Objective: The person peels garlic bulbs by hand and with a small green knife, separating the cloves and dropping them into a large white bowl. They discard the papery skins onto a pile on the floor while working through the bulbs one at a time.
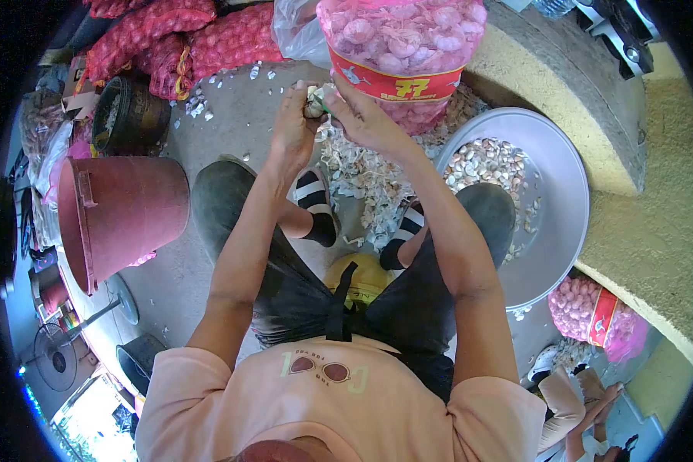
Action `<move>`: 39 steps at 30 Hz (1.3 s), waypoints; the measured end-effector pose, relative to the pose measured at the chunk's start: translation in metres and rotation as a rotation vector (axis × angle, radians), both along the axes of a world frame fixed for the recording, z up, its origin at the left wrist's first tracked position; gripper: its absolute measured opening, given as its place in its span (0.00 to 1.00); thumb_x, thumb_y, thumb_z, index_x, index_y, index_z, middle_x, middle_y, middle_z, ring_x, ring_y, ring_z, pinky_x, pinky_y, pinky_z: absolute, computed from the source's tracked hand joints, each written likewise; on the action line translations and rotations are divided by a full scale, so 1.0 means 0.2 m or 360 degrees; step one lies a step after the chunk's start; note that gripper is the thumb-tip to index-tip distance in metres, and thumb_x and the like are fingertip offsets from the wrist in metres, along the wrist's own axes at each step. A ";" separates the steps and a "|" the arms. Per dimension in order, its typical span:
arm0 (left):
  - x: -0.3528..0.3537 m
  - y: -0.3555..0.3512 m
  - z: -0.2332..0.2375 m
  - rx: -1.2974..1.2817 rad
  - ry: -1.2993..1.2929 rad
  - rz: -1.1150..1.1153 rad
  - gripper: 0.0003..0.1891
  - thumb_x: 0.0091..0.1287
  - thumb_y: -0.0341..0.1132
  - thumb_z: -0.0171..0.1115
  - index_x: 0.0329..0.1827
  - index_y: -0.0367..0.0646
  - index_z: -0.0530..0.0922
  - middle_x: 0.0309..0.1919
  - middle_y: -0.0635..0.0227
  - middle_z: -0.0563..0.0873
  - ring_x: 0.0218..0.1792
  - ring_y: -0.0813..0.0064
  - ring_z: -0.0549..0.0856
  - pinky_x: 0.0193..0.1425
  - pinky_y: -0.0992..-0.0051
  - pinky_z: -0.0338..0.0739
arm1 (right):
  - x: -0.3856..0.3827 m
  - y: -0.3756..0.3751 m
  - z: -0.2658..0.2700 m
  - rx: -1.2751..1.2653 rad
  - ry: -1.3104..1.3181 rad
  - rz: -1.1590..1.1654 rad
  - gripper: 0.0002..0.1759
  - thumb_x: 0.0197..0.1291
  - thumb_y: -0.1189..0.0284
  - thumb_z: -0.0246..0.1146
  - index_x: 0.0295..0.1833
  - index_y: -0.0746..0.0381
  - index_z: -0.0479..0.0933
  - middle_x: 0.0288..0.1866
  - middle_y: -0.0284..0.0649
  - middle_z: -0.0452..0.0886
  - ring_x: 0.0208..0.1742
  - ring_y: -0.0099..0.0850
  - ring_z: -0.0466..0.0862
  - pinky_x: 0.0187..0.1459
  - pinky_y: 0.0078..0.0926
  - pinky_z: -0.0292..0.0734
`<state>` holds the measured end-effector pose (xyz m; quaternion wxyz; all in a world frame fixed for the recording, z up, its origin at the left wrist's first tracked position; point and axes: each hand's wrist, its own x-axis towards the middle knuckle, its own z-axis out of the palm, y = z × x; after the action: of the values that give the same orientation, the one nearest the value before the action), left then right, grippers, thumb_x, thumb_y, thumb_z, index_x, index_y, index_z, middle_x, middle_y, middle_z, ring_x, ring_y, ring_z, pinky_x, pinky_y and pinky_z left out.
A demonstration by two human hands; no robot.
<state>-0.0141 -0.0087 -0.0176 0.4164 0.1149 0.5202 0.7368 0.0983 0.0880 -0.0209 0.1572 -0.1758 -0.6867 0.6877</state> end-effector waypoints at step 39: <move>-0.06 0.00 -0.15 0.0237 -0.0390 0.0238 0.12 0.77 0.40 0.49 0.50 0.41 0.73 0.44 0.65 0.80 0.44 0.73 0.80 0.50 0.69 0.77 | 0.01 -0.02 -0.03 -0.0474 -0.0429 -0.0172 0.22 0.70 0.55 0.56 0.62 0.57 0.75 0.21 0.24 0.67 0.17 0.14 0.63 0.16 0.17 0.55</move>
<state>-0.0269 -0.0095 -0.0477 0.4111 0.0157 0.4164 0.8108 0.1004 0.0832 -0.0260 0.0729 -0.3241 -0.5819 0.7423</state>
